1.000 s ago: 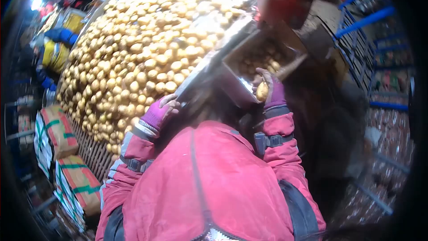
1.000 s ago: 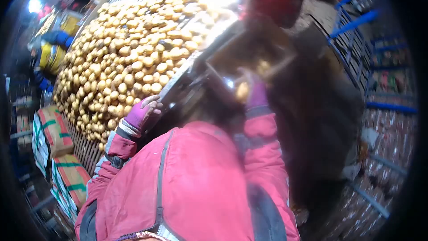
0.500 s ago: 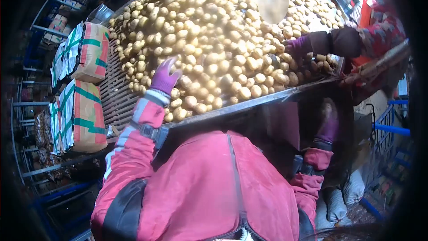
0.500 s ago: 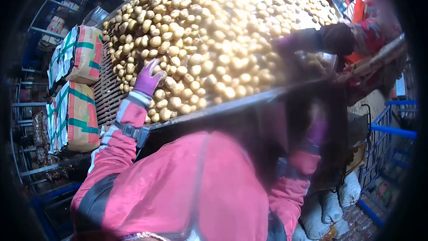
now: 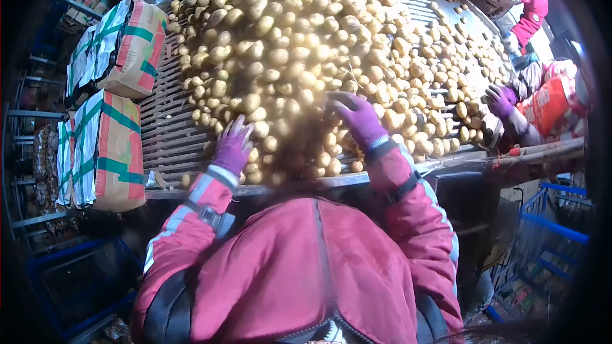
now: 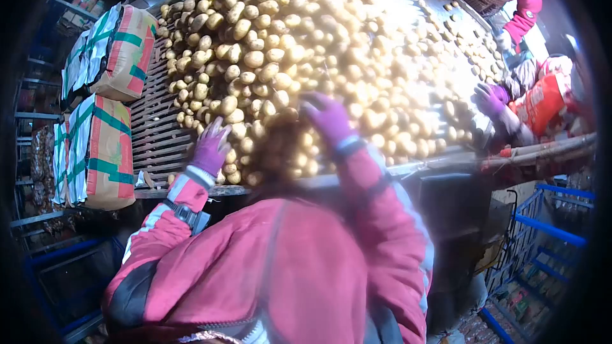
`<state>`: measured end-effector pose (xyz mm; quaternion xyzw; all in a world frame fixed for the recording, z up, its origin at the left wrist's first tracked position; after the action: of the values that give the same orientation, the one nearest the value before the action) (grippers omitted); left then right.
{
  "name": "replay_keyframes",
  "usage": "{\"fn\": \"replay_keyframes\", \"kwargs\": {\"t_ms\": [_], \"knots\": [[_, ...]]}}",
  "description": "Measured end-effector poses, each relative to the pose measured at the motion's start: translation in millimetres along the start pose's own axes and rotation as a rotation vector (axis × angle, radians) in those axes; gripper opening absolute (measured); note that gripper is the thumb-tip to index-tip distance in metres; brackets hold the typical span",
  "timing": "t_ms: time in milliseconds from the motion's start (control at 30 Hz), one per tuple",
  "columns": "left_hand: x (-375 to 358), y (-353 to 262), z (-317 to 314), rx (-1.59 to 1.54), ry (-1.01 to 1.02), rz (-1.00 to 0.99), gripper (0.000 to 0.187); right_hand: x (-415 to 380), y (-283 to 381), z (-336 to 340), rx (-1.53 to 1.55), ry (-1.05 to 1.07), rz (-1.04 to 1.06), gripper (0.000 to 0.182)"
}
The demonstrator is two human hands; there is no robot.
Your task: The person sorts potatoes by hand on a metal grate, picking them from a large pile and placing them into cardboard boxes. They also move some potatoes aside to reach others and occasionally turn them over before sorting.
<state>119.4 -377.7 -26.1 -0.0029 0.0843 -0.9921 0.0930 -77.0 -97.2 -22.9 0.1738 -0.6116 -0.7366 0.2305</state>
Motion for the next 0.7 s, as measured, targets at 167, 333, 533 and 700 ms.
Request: {"fn": "replay_keyframes", "kwargs": {"t_ms": [167,333,533,700], "knots": [[-20,56,3,-0.325,-0.057,0.167,0.049,80,9,-53,-0.224,0.074,0.187,0.032],[12,60,46,-0.665,-0.151,0.259,0.042,106,24,-95,-0.862,0.359,0.077,0.023],[96,83,43,-0.785,-0.227,0.177,0.040,77,36,-120,-0.566,0.306,0.283,0.038],[171,117,69,-0.666,-0.328,0.227,0.046,53,-8,-81,0.287,0.227,-0.301,0.050]]}}
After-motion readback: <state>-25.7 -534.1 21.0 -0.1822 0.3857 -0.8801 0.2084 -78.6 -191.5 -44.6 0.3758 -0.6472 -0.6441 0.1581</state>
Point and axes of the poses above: each hand's wrist, its own x-axis towards the middle knuckle, its own z-axis out of the back of the hand, y = z × x, the point moved 6 cm from there along x, towards the middle knuckle, and after that the axes turned 5 degrees about z, right-handed, at the moved point
